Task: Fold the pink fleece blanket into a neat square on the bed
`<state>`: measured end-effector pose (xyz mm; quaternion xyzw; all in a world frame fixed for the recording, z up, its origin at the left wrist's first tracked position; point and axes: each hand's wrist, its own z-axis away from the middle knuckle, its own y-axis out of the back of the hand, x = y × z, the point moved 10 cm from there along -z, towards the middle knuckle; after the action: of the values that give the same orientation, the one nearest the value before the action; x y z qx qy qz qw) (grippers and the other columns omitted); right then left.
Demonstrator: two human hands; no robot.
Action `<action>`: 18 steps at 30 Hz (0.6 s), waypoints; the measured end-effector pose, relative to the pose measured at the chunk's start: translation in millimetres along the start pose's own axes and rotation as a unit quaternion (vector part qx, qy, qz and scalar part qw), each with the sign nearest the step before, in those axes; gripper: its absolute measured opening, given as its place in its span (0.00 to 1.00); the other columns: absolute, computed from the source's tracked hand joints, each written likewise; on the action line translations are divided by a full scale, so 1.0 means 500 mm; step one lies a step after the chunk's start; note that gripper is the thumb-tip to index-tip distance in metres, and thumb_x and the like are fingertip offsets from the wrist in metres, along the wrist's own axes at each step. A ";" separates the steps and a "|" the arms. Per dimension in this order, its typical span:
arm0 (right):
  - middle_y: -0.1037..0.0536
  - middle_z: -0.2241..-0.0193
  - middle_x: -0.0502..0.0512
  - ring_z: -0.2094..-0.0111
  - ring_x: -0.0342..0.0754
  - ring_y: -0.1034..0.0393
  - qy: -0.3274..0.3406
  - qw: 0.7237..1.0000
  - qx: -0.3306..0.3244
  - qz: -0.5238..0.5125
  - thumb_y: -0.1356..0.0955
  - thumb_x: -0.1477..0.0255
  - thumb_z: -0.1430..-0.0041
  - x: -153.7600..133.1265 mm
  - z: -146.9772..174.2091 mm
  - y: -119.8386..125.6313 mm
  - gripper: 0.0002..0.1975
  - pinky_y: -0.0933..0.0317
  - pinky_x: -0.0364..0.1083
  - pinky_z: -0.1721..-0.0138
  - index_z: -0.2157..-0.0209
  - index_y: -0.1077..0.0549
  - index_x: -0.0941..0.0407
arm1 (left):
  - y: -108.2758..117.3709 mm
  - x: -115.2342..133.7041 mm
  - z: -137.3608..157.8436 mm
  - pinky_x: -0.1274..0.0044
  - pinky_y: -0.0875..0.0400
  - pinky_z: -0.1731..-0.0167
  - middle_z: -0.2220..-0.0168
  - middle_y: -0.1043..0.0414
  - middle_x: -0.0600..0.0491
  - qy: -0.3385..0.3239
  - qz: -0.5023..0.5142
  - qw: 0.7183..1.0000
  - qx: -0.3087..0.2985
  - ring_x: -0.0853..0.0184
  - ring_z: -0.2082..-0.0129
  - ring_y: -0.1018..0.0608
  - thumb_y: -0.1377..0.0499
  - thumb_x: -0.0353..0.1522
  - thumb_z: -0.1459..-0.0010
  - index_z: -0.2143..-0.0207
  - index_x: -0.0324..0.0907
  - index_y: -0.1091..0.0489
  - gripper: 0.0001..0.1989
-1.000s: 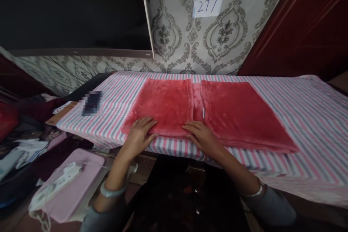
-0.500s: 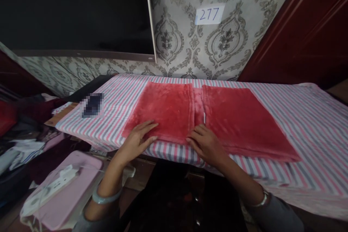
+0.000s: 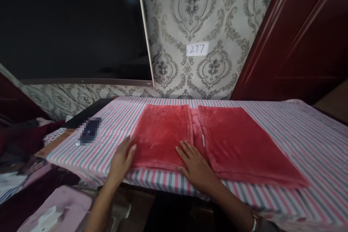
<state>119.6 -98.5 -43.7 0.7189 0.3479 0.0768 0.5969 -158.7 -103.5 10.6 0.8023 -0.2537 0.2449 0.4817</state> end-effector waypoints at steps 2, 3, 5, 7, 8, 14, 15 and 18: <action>0.48 0.29 0.60 0.29 0.57 0.57 -0.010 1.000 -0.022 -0.006 0.35 0.64 0.33 -0.003 -0.002 -0.001 0.31 0.52 0.59 0.31 0.31 0.41 0.54 | 0.016 -0.072 -0.018 0.61 0.26 0.48 0.49 0.22 0.42 0.149 0.125 0.981 0.003 0.52 0.48 0.21 0.38 0.46 0.43 0.47 0.42 0.27 0.25; 0.48 0.29 0.60 0.29 0.57 0.58 -0.014 0.999 -0.035 -0.011 0.35 0.65 0.33 -0.004 -0.002 -0.003 0.31 0.53 0.59 0.31 0.31 0.41 0.54 | 0.008 -0.096 -0.023 0.63 0.24 0.51 0.52 0.21 0.42 0.216 0.187 0.958 -0.011 0.52 0.52 0.19 0.34 0.44 0.46 0.48 0.41 0.27 0.26; 0.50 0.29 0.60 0.28 0.57 0.60 -0.022 0.998 -0.057 -0.025 0.36 0.66 0.33 -0.003 0.001 -0.006 0.31 0.55 0.60 0.31 0.31 0.42 0.55 | -0.016 -0.108 -0.034 0.67 0.23 0.53 0.56 0.19 0.42 0.293 0.292 0.909 -0.052 0.53 0.55 0.18 0.28 0.40 0.53 0.50 0.40 0.26 0.28; 0.49 0.29 0.61 0.28 0.58 0.59 -0.020 0.996 -0.072 -0.048 0.36 0.65 0.34 -0.001 0.002 -0.005 0.31 0.55 0.61 0.31 0.31 0.42 0.56 | -0.026 -0.084 -0.058 0.67 0.23 0.53 0.58 0.19 0.43 0.289 0.356 0.886 -0.071 0.52 0.54 0.19 0.27 0.36 0.57 0.53 0.39 0.25 0.27; 0.46 0.30 0.61 0.29 0.58 0.56 -0.015 0.995 -0.074 -0.065 0.36 0.65 0.34 0.001 -0.001 0.001 0.31 0.53 0.61 0.32 0.31 0.41 0.55 | -0.024 -0.069 -0.070 0.67 0.23 0.53 0.58 0.19 0.43 0.272 0.373 0.884 -0.069 0.52 0.54 0.19 0.27 0.35 0.57 0.54 0.39 0.24 0.26; 0.41 0.32 0.61 0.31 0.59 0.49 -0.006 0.995 0.039 -0.091 0.40 0.61 0.30 0.052 -0.092 0.138 0.31 0.51 0.64 0.34 0.29 0.47 0.51 | 0.007 -0.017 -0.086 0.67 0.28 0.44 0.53 0.20 0.49 0.203 0.391 0.896 -0.048 0.57 0.45 0.23 0.39 0.28 0.50 0.53 0.45 0.24 0.19; 0.45 0.30 0.60 0.29 0.61 0.55 -0.025 0.997 0.044 -0.063 0.39 0.59 0.31 0.071 -0.112 0.154 0.32 0.55 0.66 0.33 0.29 0.47 0.52 | 0.006 -0.017 -0.088 0.68 0.30 0.42 0.53 0.21 0.50 0.204 0.388 0.897 -0.052 0.58 0.44 0.24 0.39 0.27 0.51 0.54 0.46 0.23 0.20; 0.52 0.28 0.58 0.28 0.65 0.67 -0.077 0.997 0.023 0.022 0.38 0.57 0.32 0.125 -0.152 0.162 0.33 0.65 0.72 0.34 0.29 0.46 0.50 | 0.003 -0.036 -0.108 0.69 0.30 0.42 0.57 0.20 0.49 0.231 0.417 0.879 -0.007 0.55 0.44 0.24 0.37 0.25 0.55 0.57 0.44 0.22 0.20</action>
<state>159.5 -4.0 31.9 0.7435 0.2865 0.0265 0.6037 -181.2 -52.3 22.4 0.5400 -0.4481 0.5993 0.3855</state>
